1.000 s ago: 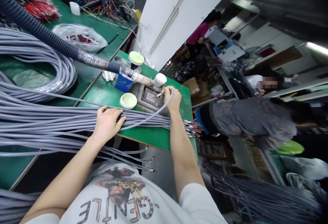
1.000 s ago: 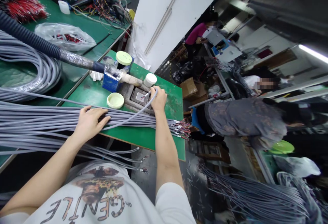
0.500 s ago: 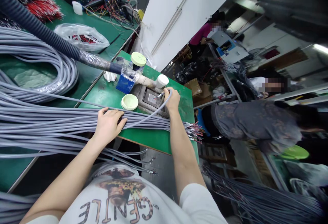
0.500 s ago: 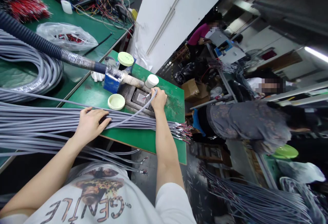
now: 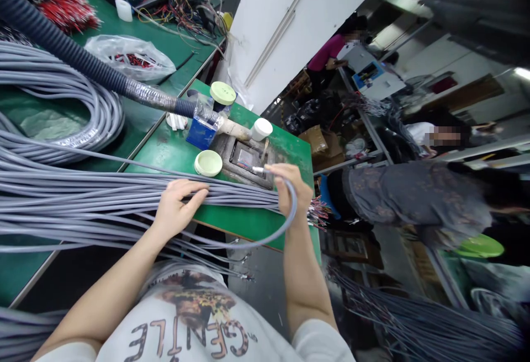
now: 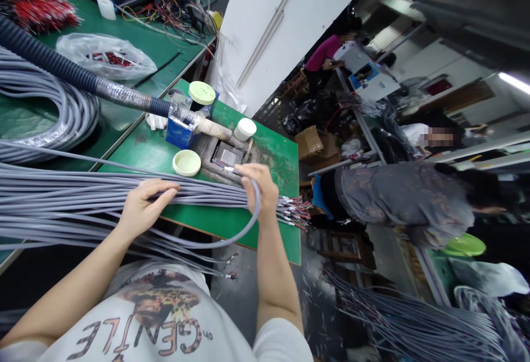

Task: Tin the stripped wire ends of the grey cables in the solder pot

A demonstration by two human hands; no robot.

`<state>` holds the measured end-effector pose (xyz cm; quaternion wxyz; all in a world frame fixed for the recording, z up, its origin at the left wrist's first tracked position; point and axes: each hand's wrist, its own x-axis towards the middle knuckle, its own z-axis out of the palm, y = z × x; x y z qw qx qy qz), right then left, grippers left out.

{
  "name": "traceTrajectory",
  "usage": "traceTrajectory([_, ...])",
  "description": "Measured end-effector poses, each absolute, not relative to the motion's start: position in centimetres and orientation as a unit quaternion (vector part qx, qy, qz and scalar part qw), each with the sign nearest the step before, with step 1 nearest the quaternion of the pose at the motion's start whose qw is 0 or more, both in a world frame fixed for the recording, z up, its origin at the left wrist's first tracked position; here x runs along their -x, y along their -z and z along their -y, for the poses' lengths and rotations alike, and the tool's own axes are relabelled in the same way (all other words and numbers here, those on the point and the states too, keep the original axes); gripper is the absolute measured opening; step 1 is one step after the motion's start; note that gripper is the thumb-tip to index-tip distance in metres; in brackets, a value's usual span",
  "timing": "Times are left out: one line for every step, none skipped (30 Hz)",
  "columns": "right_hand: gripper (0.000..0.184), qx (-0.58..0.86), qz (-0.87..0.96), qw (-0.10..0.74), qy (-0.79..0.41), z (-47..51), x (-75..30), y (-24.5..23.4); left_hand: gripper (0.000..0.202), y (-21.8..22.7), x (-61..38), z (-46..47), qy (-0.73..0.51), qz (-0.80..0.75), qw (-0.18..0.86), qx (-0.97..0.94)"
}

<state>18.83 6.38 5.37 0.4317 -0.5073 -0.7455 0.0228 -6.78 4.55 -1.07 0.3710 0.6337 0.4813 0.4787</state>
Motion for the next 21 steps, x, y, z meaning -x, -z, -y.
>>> traceTrajectory([0.023, 0.473, 0.761, 0.442, -0.051, -4.6, -18.4, -5.1, 0.025, 0.8, 6.2, -4.0, -0.484, -0.451, 0.45, -0.6])
traceTrajectory([0.023, 0.445, 0.771, 0.45, -0.075, -3.0, -18.0, -4.7, 0.028, 0.6, 5.6, -3.5, -0.474, -0.415, 0.533, -0.566])
traceTrajectory([0.022, 0.43, 0.776, 0.452, -0.095, -1.5, -17.7, -4.1, 0.032, 0.5, 4.8, -2.9, -0.453, -0.378, 0.608, -0.531])
traceTrajectory([0.022, 0.423, 0.781, 0.445, -0.11, -0.1, -17.4, -3.5, 0.036, 0.5, 4.1, -2.4, -0.429, -0.347, 0.669, -0.499])
traceTrajectory([0.023, 0.418, 0.787, 0.438, -0.122, 1.1, -17.2, -2.8, 0.039, 0.5, 3.3, -1.9, -0.411, -0.322, 0.711, -0.47])
traceTrajectory([0.024, 0.414, 0.791, 0.432, -0.131, 2.1, -17.0, -2.2, 0.043, 0.6, 2.7, -1.5, -0.403, -0.309, 0.738, -0.445])
traceTrajectory([0.025, 0.412, 0.792, 0.428, -0.137, 3.1, -16.9, -1.6, 0.045, 0.6, 2.1, -1.2, -0.403, -0.305, 0.751, -0.424])
traceTrajectory([0.027, 0.411, 0.792, 0.429, -0.141, 3.8, -16.8, -1.1, 0.046, 0.6, 1.7, -1.0, -0.407, -0.307, 0.756, -0.41])
traceTrajectory([0.03, 0.412, 0.789, 0.432, -0.146, 4.5, -16.7, -0.6, 0.046, 0.6, 1.4, -0.7, -0.412, -0.313, 0.756, -0.402])
traceTrajectory([0.032, 0.416, 0.783, 0.436, -0.151, 5.1, -16.6, -0.2, 0.045, 0.6, 1.2, -0.6, -0.416, -0.32, 0.752, -0.398])
traceTrajectory([0.033, 0.422, 0.777, 0.44, -0.158, 5.6, -16.6, 0.1, 0.044, 0.5, 1.2, -0.4, -0.417, -0.327, 0.748, -0.4])
traceTrajectory([0.034, 0.428, 0.77, 0.442, -0.167, 6.0, -16.5, 0.4, 0.042, 0.4, 1.1, -0.3, -0.416, -0.332, 0.745, -0.402])
traceTrajectory([0.035, 0.434, 0.763, 0.446, -0.177, 6.4, -16.4, 0.6, 0.041, 0.3, 1.1, -0.2, -0.415, -0.338, 0.743, -0.403])
traceTrajectory([0.037, 0.44, 0.753, 0.451, -0.188, 6.6, -16.3, 0.7, 0.04, 0.3, 1.1, -0.1, -0.414, -0.342, 0.741, -0.403])
traceTrajectory([0.038, 0.447, 0.743, 0.457, -0.199, 6.9, -16.1, 0.8, 0.039, 0.3, 1.1, 0.0, -0.413, -0.347, 0.739, -0.404])
traceTrajectory([0.038, 0.454, 0.73, 0.466, -0.208, 7.0, -16.0, 0.9, 0.038, 0.3, 1.1, 0.1, -0.413, -0.351, 0.737, -0.405])
traceTrajectory([0.038, 0.463, 0.717, 0.475, -0.216, 7.1, -15.8, 0.9, 0.037, 0.3, 1.1, 0.2, -0.412, -0.353, 0.734, -0.409])
traceTrajectory([0.036, 0.473, 0.702, 0.484, -0.221, 7.2, -15.6, 0.9, 0.037, 0.4, 1.0, 0.3, -0.411, -0.356, 0.731, -0.413])
traceTrajectory([0.034, 0.483, 0.688, 0.493, -0.224, 7.2, -15.4, 0.9, 0.036, 0.4, 0.9, 0.4, -0.409, -0.357, 0.728, -0.419])
traceTrajectory([0.031, 0.492, 0.677, 0.499, -0.225, 7.2, -15.2, 0.9, 0.036, 0.4, 0.9, 0.5, -0.405, -0.357, 0.726, -0.425])
traceTrajectory([0.029, 0.502, 0.668, 0.501, -0.226, 7.2, -15.1, 0.9, 0.035, 0.5, 0.9, 0.5, -0.402, -0.356, 0.725, -0.431])
